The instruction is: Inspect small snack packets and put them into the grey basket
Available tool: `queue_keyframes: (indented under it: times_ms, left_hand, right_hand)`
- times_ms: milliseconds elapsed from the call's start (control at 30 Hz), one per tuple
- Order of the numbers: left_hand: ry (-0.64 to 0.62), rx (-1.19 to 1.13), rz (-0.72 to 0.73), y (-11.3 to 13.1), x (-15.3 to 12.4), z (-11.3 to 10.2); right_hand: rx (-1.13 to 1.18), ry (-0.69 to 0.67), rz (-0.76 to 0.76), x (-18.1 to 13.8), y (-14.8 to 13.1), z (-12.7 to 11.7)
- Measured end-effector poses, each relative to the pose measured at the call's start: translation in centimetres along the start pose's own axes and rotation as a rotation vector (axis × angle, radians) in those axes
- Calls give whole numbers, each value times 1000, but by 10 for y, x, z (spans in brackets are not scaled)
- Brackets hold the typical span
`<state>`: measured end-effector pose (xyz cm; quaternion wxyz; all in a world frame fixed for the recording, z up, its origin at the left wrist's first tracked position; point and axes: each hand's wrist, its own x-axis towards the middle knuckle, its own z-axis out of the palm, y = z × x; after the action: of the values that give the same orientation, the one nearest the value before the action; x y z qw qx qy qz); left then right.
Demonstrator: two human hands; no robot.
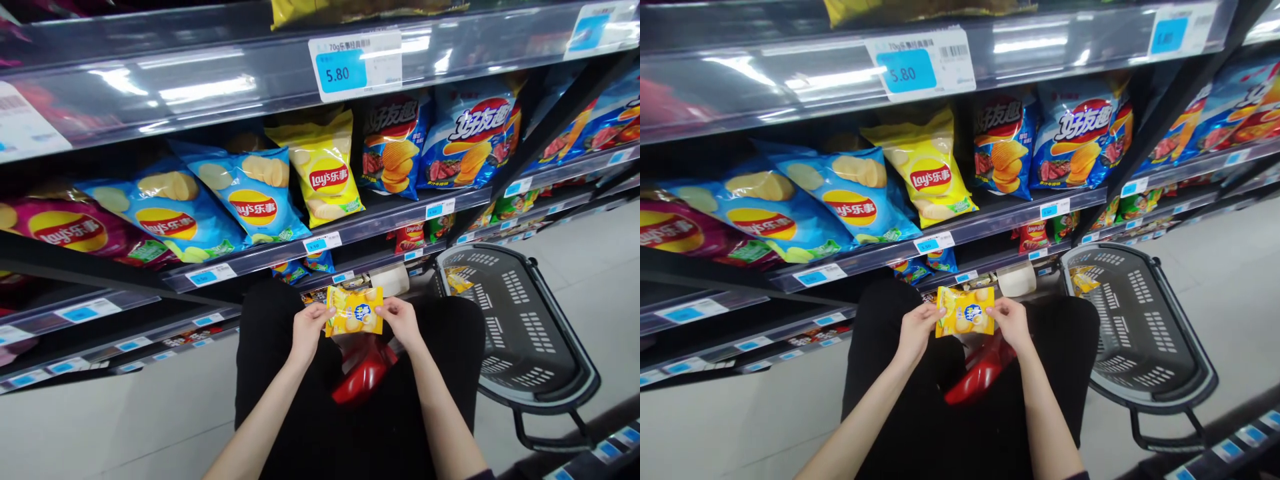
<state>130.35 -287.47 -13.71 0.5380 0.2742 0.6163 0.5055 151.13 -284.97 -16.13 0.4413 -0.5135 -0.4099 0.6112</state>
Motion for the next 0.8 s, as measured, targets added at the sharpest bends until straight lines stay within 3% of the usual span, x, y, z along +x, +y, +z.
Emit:
queue_keyframes:
  times_ms: [133, 467, 800]
  left_hand:
    - [-37, 24, -7, 5, -2, 0]
    - [-290, 224, -40, 20, -8, -2]
    - [-159, 270, 14, 7, -4, -1]
  right_hand:
    - [12, -13, -20, -1, -1, -4]
    - [-11, -189, -27, -6, -4, -7]
    - [-67, -21, -56, 3, 8, 3]
